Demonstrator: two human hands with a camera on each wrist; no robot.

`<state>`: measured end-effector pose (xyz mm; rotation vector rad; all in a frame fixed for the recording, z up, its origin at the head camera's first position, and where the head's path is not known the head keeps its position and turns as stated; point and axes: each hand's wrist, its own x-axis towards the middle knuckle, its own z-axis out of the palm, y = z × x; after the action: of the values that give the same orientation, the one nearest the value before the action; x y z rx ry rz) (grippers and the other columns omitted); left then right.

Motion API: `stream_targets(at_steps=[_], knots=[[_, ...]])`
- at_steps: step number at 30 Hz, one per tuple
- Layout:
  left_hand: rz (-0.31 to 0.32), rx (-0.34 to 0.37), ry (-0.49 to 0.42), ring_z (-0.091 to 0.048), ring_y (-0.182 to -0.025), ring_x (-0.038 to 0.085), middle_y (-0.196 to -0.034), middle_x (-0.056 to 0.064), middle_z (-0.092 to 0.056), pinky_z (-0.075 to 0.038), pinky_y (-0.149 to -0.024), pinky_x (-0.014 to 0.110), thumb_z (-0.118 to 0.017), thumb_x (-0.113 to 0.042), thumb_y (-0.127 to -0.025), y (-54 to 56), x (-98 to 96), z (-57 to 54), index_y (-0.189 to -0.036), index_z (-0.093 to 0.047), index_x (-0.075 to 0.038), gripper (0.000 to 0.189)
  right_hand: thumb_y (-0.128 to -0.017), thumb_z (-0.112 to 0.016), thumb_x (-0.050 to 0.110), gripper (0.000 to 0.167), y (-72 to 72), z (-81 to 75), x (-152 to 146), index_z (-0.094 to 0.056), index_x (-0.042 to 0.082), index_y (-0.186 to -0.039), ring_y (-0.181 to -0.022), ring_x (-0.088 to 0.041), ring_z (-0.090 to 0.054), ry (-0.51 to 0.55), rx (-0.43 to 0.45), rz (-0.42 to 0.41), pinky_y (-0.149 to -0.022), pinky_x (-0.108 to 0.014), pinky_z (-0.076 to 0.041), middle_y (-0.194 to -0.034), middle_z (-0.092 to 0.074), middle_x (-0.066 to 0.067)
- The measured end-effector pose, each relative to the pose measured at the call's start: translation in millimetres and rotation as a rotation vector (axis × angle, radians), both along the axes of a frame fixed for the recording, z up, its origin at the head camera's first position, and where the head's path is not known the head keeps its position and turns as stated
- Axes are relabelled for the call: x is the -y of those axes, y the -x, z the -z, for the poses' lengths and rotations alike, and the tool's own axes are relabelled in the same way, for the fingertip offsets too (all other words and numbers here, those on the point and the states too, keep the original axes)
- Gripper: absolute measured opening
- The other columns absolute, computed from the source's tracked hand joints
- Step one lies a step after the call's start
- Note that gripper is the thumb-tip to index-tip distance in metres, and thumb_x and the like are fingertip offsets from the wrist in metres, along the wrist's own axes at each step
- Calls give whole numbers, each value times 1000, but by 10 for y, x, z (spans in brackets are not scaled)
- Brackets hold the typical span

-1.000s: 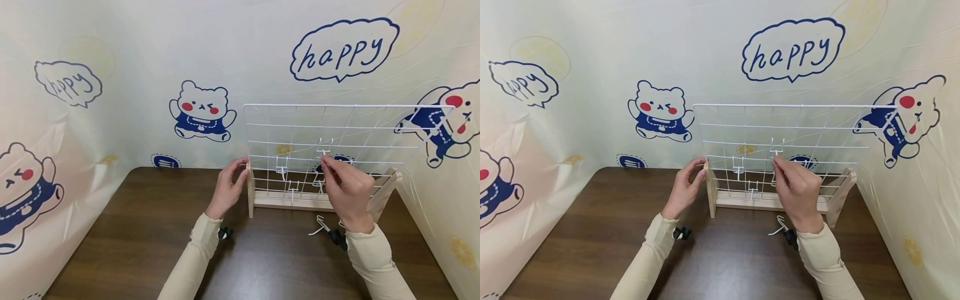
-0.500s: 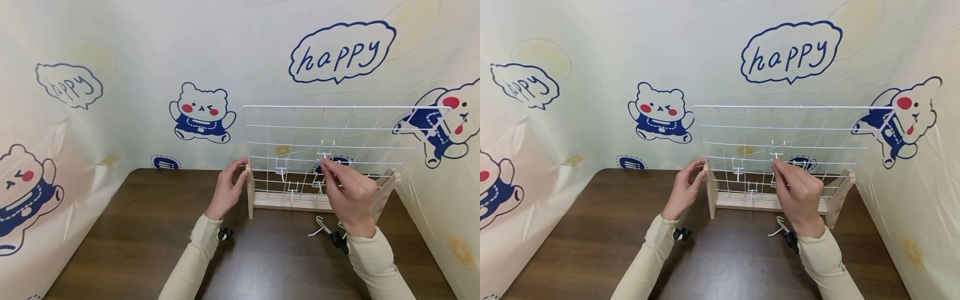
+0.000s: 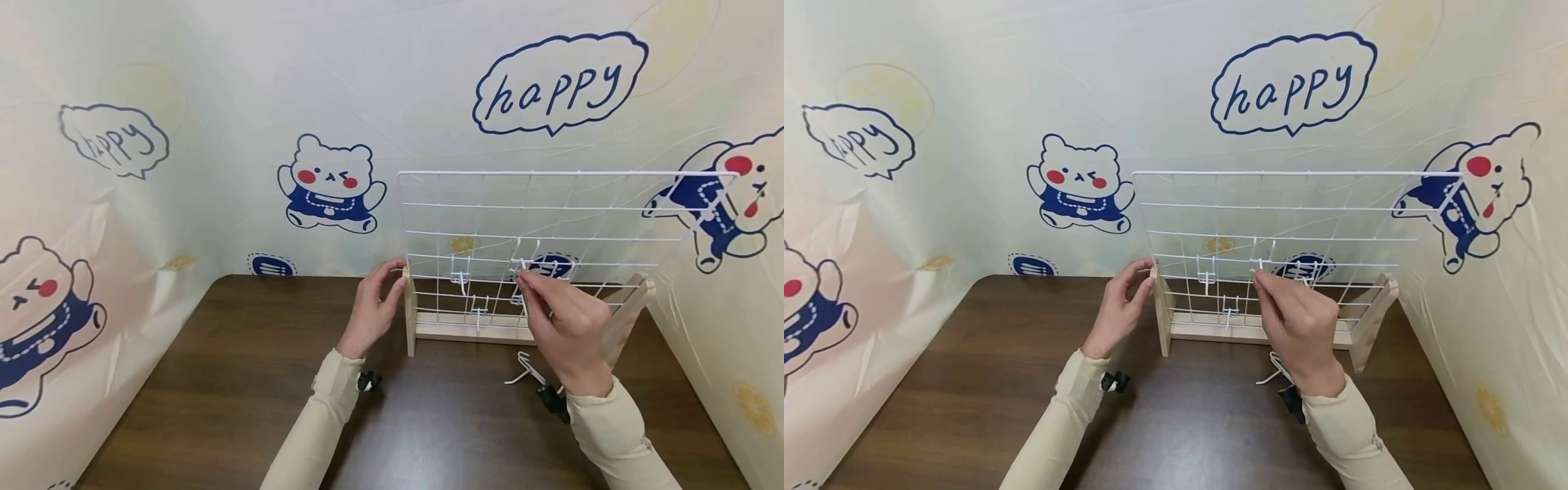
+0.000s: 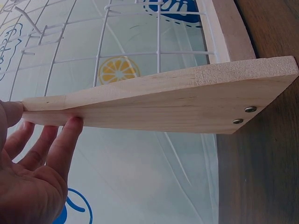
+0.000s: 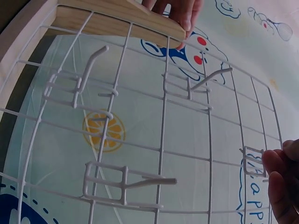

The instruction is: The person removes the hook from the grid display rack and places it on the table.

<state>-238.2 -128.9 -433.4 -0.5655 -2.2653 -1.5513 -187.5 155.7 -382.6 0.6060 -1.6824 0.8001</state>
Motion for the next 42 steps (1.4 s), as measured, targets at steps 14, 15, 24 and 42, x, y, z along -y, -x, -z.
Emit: stream_targets(at_steps=[14,15,24,42], knots=[[-7,-7,15,-70,-118,30,-128,17,-70,-60,-100,45,-60,-9,-105,3,-5,10,-134,-64,-1,29,-104,-66,26,32,-80,99,6,-81,0,-92,-66,-32,-76,-60,19,-14,-79,-21,-61,-82,-80,-15],[-8,-8,18,-70,-118,30,-128,17,-70,-60,-100,43,-60,-9,-105,4,-4,14,-133,-64,-1,29,-104,-66,26,33,-82,104,3,-81,0,-92,-66,-32,-76,-64,18,-12,-76,-25,-62,-82,-80,-15],[-5,-11,16,-70,-118,31,-128,17,-70,-60,-101,43,-60,-9,-105,-5,3,12,-134,-63,1,30,-105,-64,26,35,-91,153,-16,-82,-1,-90,-63,-31,-75,-89,9,-7,-61,-41,-58,-80,-80,-13],[-6,5,9,-69,-120,35,-131,17,-69,-59,-104,44,-60,-10,-106,-6,4,6,-135,-63,-1,31,-106,-62,27,37,-159,310,-81,-81,-1,-93,-64,-28,-76,-194,37,-20,-57,-43,-59,-80,-79,-15]])
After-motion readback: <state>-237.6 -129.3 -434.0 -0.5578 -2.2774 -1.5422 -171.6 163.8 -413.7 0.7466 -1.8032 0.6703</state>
